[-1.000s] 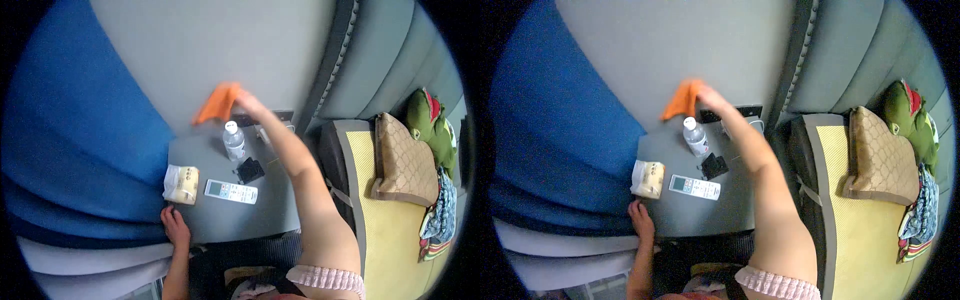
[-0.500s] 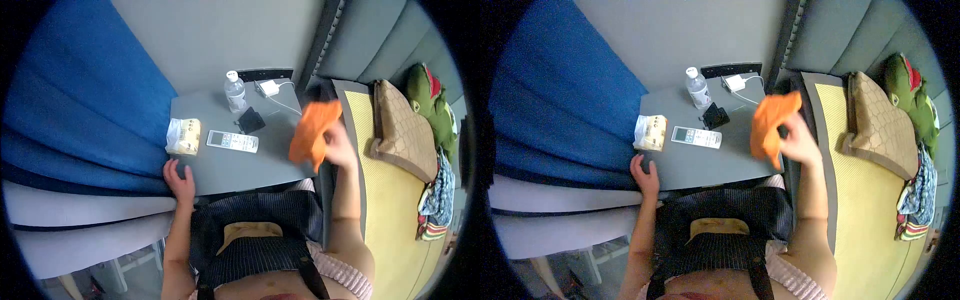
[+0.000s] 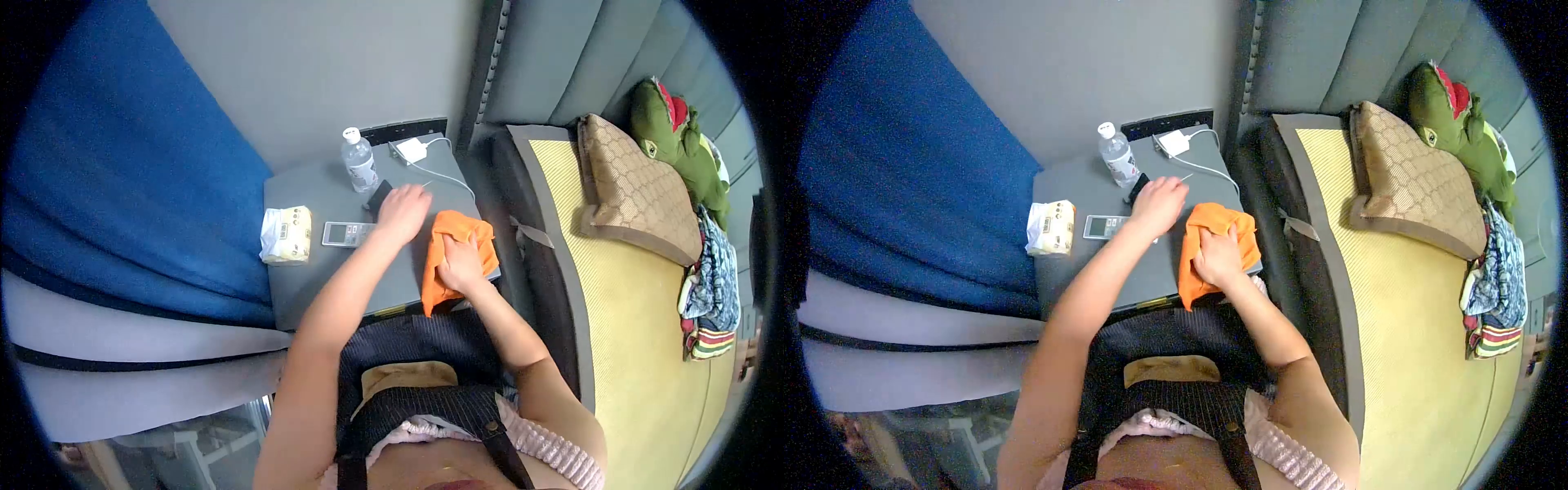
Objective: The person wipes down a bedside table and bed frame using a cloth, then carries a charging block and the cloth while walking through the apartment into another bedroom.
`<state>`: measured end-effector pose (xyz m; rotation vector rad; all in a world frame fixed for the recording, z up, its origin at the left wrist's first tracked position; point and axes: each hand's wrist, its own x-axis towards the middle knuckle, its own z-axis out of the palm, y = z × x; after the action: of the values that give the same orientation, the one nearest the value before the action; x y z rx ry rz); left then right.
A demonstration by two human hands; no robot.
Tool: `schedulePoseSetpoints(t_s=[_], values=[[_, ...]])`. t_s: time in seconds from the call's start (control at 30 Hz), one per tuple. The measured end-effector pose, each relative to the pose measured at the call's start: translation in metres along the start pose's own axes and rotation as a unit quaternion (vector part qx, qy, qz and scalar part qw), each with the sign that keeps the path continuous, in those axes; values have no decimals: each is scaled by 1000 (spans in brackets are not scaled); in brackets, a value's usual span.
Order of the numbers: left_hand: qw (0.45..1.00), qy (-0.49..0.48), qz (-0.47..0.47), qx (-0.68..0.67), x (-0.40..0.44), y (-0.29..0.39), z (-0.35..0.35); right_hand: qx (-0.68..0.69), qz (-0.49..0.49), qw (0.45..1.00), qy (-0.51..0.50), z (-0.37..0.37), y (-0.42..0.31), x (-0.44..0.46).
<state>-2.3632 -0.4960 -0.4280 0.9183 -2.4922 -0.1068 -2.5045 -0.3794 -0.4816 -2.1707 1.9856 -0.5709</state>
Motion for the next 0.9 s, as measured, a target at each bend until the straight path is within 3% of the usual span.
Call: schedulePoseSetpoints(t_s=[0.07, 0.17, 0.2, 0.23, 0.27, 0.33, 0.37, 0.47, 0.7, 0.8, 0.9], values=[[979, -79, -50, 178, 28, 2, 31, 6, 4, 1000, 3, -2, -1, 0], [950, -160, -106, 245, 56, 7, 49, -39, -15, 999, -34, -12, 2, -11], [951, -159, -104, 245, 58, 6, 54, -61, -24, 996, -52, -15, 5, -15], [955, -155, -155, 202, 59, 3, 57, -31, -57, 997, 38, -14, 9, -19], [954, -150, -206, 158, 62, 1, 61, -31, -58, 997, 39, -16, 12, -20], [950, -161, -232, 133, 68, 2, 59, -49, -27, 997, -44, -22, 15, -21], [945, -175, -254, 108, 70, 2, 57, -66, 8, 988, -139, -24, 14, -18], [940, -213, -230, 132, 74, -6, 61, -41, -16, 997, -70, -28, 12, -19], [949, -183, -228, 114, 69, 3, 47, -32, 3, 993, -115, -26, 16, -17], [958, -197, -160, 135, 72, 8, 27, -24, 0, 995, -92, -24, 17, -19], [980, -59, -103, 158, 90, -14, 13, 12, 5, 998, -68, -22, 17, -19]])
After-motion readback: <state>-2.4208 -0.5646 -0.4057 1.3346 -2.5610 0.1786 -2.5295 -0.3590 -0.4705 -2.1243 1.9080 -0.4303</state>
